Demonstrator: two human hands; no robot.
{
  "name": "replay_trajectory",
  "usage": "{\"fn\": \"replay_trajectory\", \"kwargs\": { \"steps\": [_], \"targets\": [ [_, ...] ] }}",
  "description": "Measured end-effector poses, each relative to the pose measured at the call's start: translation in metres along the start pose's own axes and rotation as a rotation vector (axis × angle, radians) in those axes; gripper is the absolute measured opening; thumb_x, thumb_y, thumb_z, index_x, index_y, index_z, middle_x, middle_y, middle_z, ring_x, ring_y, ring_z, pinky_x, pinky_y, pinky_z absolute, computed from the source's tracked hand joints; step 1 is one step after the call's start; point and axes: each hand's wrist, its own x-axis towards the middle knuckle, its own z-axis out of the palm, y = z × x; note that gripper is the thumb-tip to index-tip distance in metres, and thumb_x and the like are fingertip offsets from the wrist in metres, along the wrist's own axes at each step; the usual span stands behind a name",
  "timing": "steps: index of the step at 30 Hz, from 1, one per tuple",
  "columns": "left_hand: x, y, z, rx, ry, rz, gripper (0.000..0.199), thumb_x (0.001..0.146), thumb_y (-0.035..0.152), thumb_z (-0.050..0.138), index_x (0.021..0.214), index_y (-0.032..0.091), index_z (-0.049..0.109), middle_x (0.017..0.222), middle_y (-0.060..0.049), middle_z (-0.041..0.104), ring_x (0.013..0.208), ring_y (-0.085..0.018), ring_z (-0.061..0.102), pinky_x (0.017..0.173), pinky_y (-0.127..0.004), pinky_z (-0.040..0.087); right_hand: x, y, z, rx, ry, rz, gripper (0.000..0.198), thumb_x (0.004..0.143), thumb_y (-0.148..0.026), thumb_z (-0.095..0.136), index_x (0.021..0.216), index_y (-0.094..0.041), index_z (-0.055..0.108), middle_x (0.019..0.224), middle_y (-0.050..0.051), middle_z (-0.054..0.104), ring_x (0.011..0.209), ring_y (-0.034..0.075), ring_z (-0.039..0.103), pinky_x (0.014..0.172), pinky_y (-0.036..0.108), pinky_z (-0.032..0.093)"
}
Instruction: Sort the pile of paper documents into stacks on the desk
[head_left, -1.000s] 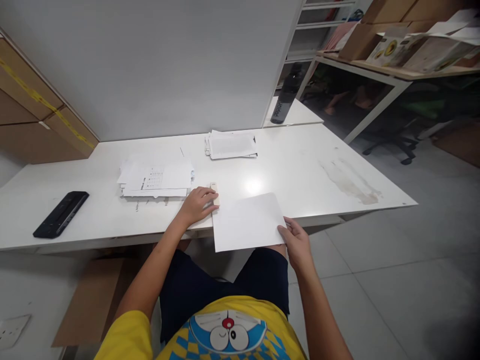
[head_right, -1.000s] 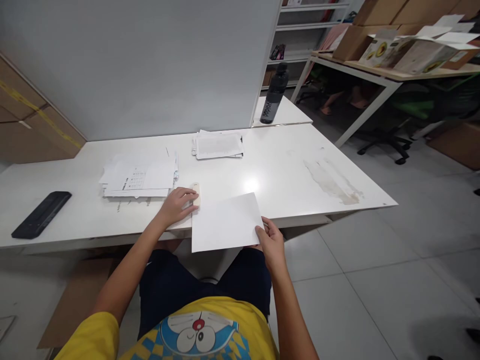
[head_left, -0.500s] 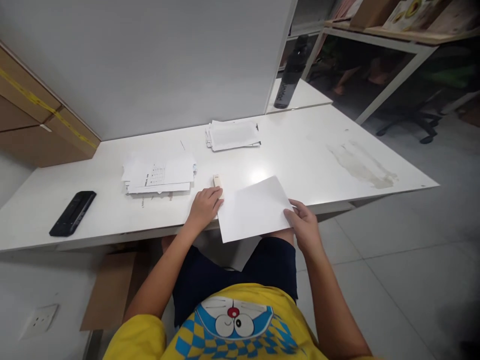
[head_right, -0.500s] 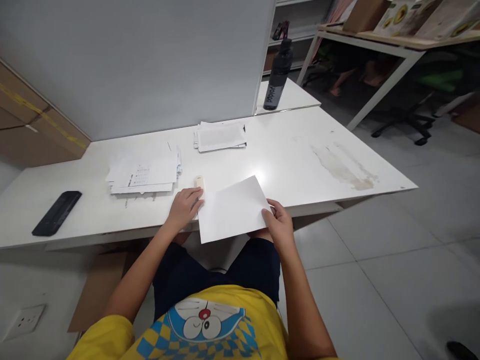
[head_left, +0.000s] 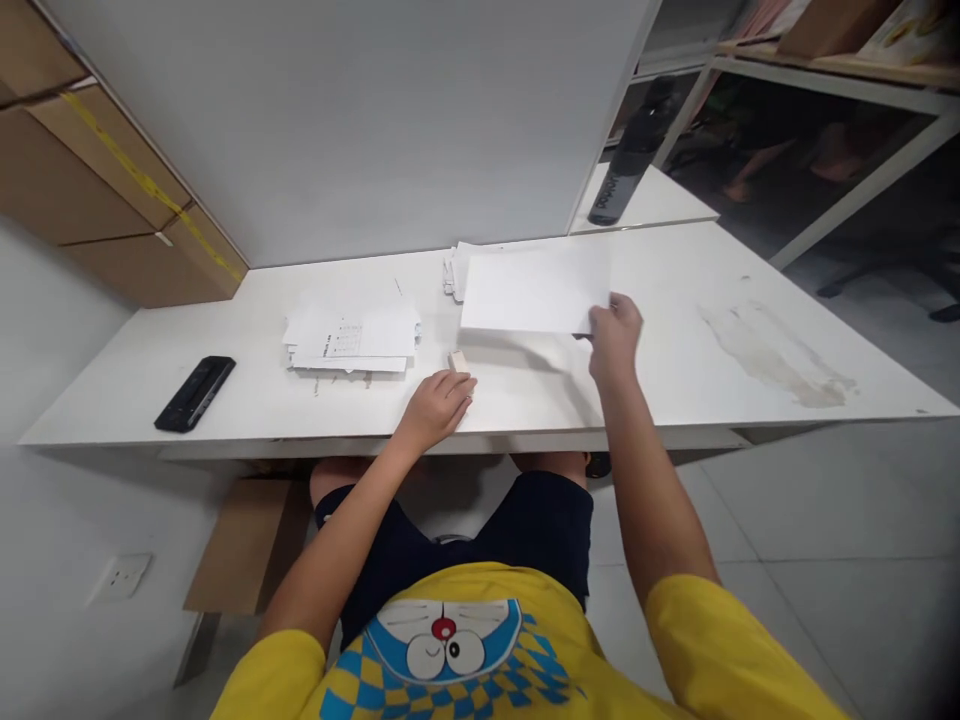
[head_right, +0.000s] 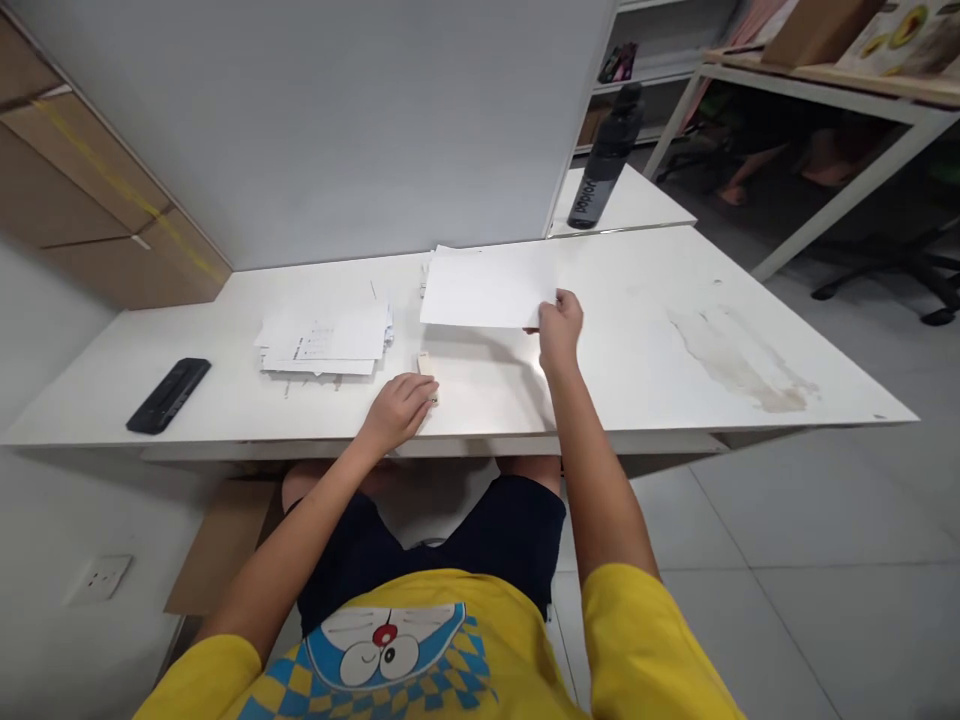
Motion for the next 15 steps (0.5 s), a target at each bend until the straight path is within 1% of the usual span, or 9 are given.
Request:
{"fn": "replay_trajectory", "kwargs": {
  "steps": [2,3,5,6,8,9,11,13,15],
  "targets": [
    [-0.002,0.000,0.001,0.010,0.008,0.005,0.033,0.100,0.026,0.040,0.128,0.019,0.057,0.128,-0.013,0.062,0.121,-0.027,0.056,0.098,-0.044,0.048,0.032,0.008,0.035,-0.111,-0.019,-0.013,0.024,0.076,-0.028,0.049,0.097,-0.021,0.059,0.086,0.004,0.057,0.075,0.020,0.059,0.061,0.033,0.055],
    [-0.003,-0.001,0.001,0.013,0.014,0.006,0.033,0.100,0.025,0.040,0.128,0.019,0.057,0.128,-0.013,0.062,0.121,-0.027,0.056,0.098,-0.044,0.049,0.046,0.014,0.049,-0.152,-0.023,-0.021,0.025,0.077,-0.028,0.049,0.099,-0.020,0.059,0.090,0.006,0.059,0.082,0.022,0.060,0.067,0.037,0.056],
    [-0.005,-0.001,0.001,0.018,0.023,0.012,0.033,0.100,0.024,0.041,0.128,0.018,0.056,0.128,-0.013,0.063,0.121,-0.026,0.056,0.098,-0.043,0.049,0.066,0.027,0.066,-0.231,-0.027,-0.059,0.032,0.079,-0.031,0.050,0.107,-0.018,0.058,0.105,0.012,0.061,0.102,0.027,0.058,0.084,0.046,0.054],
    [-0.005,-0.001,0.001,0.021,0.027,0.015,0.032,0.100,0.024,0.041,0.128,0.019,0.056,0.128,-0.013,0.063,0.121,-0.026,0.056,0.098,-0.043,0.050,0.072,0.035,0.070,-0.283,-0.025,-0.089,0.037,0.080,-0.033,0.051,0.113,-0.017,0.057,0.116,0.015,0.059,0.113,0.030,0.054,0.094,0.050,0.049],
    [-0.006,0.001,0.001,0.025,0.033,0.021,0.032,0.100,0.024,0.042,0.127,0.019,0.057,0.127,-0.013,0.064,0.120,-0.025,0.057,0.097,-0.043,0.050,0.076,0.053,0.067,-0.431,-0.024,-0.145,0.049,0.084,-0.039,0.051,0.126,-0.013,0.052,0.138,0.021,0.048,0.131,0.034,0.040,0.108,0.057,0.035],
    [-0.005,0.002,0.001,0.025,0.037,0.026,0.031,0.100,0.024,0.042,0.127,0.019,0.057,0.127,-0.013,0.064,0.119,-0.025,0.057,0.096,-0.043,0.051,0.075,0.061,0.064,-0.513,-0.031,-0.173,0.055,0.086,-0.041,0.049,0.131,-0.010,0.048,0.145,0.024,0.042,0.137,0.036,0.033,0.112,0.059,0.028],
    [-0.003,0.004,0.000,0.006,0.059,0.037,0.031,0.100,0.025,0.041,0.125,0.019,0.058,0.124,-0.012,0.066,0.117,-0.025,0.059,0.094,-0.042,0.053,0.066,0.073,0.055,-0.623,-0.053,-0.229,0.059,0.089,-0.043,0.046,0.135,-0.008,0.046,0.149,0.026,0.036,0.141,0.038,0.027,0.114,0.060,0.023],
    [0.000,0.001,-0.004,-0.029,0.125,0.014,0.031,0.101,0.027,0.039,0.121,0.021,0.061,0.123,-0.011,0.067,0.117,-0.024,0.060,0.095,-0.042,0.053,0.053,0.077,0.049,-0.681,-0.091,-0.290,0.053,0.088,-0.042,0.047,0.130,-0.010,0.053,0.143,0.025,0.043,0.137,0.040,0.033,0.112,0.059,0.028],
    [0.004,-0.010,-0.012,-0.036,0.217,-0.081,0.032,0.102,0.029,0.036,0.120,0.023,0.063,0.124,-0.010,0.067,0.120,-0.024,0.059,0.101,-0.044,0.050,0.041,0.075,0.049,-0.736,-0.151,-0.332,0.041,0.087,-0.039,0.050,0.117,-0.015,0.062,0.129,0.022,0.055,0.127,0.040,0.044,0.107,0.057,0.035]
  ]
}}
